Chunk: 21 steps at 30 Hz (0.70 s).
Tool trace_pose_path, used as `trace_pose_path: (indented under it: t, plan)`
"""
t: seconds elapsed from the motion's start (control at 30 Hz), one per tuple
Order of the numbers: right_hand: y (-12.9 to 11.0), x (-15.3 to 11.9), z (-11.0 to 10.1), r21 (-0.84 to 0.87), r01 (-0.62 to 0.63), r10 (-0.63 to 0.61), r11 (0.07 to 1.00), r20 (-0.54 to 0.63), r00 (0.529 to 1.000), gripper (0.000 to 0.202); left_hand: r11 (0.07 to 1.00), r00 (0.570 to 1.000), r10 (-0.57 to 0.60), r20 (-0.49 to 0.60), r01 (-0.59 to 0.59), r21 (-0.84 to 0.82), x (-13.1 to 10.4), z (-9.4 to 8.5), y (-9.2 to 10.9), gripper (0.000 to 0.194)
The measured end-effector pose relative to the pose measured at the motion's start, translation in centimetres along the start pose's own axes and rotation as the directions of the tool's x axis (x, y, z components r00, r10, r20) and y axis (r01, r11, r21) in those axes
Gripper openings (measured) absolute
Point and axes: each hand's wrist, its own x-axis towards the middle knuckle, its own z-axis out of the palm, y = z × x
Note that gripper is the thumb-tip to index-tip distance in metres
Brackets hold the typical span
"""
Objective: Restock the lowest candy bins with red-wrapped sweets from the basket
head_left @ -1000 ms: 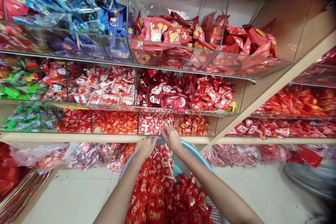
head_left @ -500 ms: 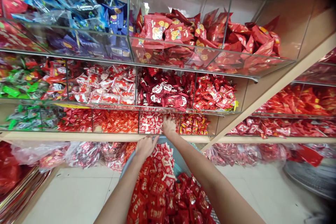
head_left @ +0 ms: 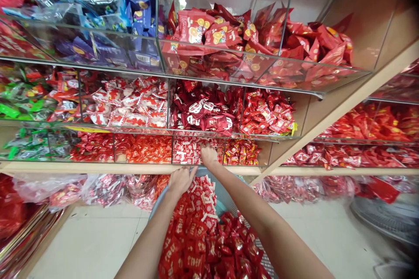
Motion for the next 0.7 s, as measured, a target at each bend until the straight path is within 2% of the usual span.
trace_pose_path:
  t: [0.4,0.57,0.7]
  plan:
    - [1.8,-0.5,-1.7,0.184,0.024,-0.017,0.983,-0.037,0.999,0.014,1.000,1.000,0.005,-0.029,-0.005,0.020,0.1,0.2,0.0,0.071]
    - [2.0,-0.3,-1.8,0.400,0.028,0.012,0.916,-0.098,0.995,0.006,1.000,0.999,0.012,-0.044,-0.012,0.015,0.2,0.4,-0.1,0.071]
    - [2.4,-1.0,-2.3,0.545,0.099,-0.006,0.833,-0.170,0.985,0.008,1.000,0.999,0.012,-0.039,-0.011,0.006,0.2,0.3,-0.2,0.072]
